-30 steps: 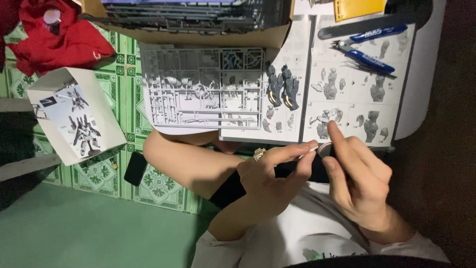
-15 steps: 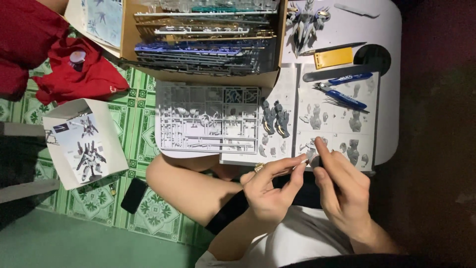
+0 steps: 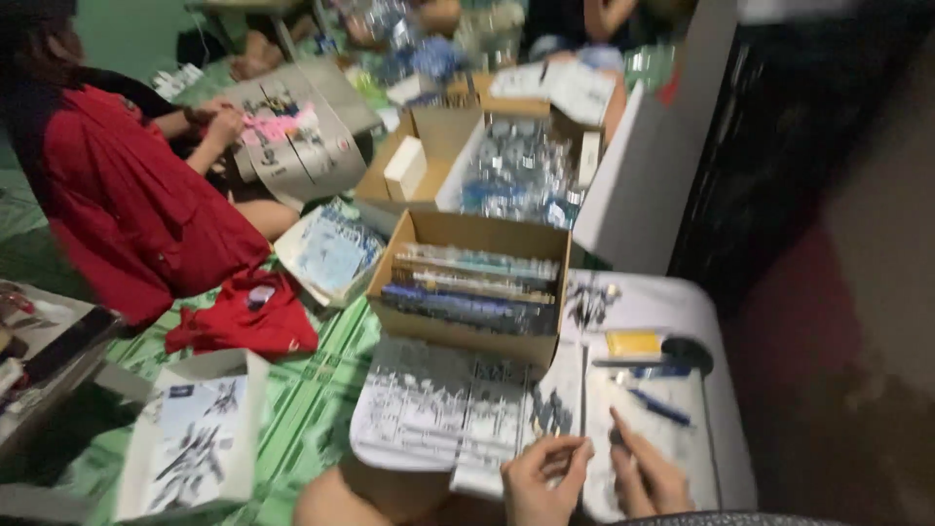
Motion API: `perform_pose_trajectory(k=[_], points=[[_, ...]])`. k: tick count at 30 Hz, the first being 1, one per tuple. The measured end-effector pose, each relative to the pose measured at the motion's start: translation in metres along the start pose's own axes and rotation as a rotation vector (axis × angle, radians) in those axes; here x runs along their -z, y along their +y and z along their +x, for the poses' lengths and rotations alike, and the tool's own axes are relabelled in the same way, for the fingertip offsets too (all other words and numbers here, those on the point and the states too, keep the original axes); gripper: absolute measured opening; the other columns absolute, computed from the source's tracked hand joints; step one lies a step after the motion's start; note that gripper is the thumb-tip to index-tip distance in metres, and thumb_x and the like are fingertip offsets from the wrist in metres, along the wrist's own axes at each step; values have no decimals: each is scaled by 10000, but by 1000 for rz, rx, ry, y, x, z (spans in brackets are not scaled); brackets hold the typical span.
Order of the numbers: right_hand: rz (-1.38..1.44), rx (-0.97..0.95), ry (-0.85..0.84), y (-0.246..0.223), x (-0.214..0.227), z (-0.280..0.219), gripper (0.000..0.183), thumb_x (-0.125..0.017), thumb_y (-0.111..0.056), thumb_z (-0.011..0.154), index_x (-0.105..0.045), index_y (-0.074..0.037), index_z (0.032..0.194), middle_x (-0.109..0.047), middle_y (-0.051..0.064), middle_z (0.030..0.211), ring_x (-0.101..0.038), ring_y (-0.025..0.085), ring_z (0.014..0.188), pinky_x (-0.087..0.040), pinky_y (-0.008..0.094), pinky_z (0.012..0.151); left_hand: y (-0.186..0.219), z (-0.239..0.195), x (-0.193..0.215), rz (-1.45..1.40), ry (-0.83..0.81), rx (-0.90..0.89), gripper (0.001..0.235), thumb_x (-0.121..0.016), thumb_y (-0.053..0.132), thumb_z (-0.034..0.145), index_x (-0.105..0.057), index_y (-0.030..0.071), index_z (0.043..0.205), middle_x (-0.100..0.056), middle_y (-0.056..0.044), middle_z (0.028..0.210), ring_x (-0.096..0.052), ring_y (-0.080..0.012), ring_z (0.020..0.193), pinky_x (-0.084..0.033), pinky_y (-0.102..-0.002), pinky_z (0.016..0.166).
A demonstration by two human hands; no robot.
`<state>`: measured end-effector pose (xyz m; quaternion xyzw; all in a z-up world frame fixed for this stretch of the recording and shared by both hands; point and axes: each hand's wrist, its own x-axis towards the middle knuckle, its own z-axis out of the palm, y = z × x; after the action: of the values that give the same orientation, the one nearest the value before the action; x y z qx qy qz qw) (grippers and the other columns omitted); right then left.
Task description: The person is assembling a model kit, using a sanding stick to smooth the edges of a small plastic part. They hold the part in their left hand and rub it with the sanding stick in their right hand, repeatedly checking the surface.
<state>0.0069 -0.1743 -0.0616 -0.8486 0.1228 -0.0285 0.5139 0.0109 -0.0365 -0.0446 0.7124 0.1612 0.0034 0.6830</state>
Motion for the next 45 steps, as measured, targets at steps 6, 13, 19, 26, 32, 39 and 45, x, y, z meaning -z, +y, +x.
perform_pose_trajectory(k=[6,13,19,26,32,39,45], points=[[-19,104,38,99,-10,31,475,-674,-156,799,-675,-299,1253,-787,-70,1112,-629,-14,845,-541,171,689,-107,43,-36,-229,46,178,152,-865,123,652,-849,136,802,-815,-40,638,-779,-86,592,-630,-178,589],[320,-232,19,-13,4,-13,536,-511,-103,880,-547,-136,1415,-361,106,588,-332,188,491,-308,307,467,14,5,12,-86,-132,249,130,-756,132,757,-815,103,869,-842,6,874,-822,-110,787,-661,-165,768],[-62,282,-12,17,6,-9,489,-572,-256,823,-603,-176,1305,-542,-8,490,-458,82,417,-397,209,452,-2,7,8,-337,-125,205,77,-746,73,781,-736,14,829,-773,-88,736,-787,-145,758,-616,-223,707],[-121,392,-121,0,14,-22,554,-611,-125,852,-482,-32,1383,-606,-3,775,-501,67,525,-457,195,590,8,-3,14,-373,-92,-24,142,-719,113,822,-694,-15,878,-749,-107,800,-753,-170,779,-600,-238,725],[-220,510,-143,-8,17,-39,541,-541,-113,935,-380,54,1424,-494,73,879,-379,125,576,-379,238,591,28,-14,21,-244,-118,-178,133,-664,88,866,-678,-22,939,-731,-137,896,-734,-193,855,-604,-240,761],[-45,330,-246,-17,19,-43,520,-457,-111,961,-326,21,1446,-521,25,608,-413,100,469,-397,234,504,21,-16,12,-221,-138,-184,94,-652,29,874,-667,-29,947,-721,-143,916,-720,-181,854,-599,-248,794],[-4,310,-295,-19,23,-39,503,-450,-76,962,-333,58,1432,-488,32,625,-420,105,521,-388,238,545,15,-19,5,-127,-110,-207,107,-668,-6,849,-679,-13,955,-724,-127,931,-718,-146,838,-600,-219,800]])
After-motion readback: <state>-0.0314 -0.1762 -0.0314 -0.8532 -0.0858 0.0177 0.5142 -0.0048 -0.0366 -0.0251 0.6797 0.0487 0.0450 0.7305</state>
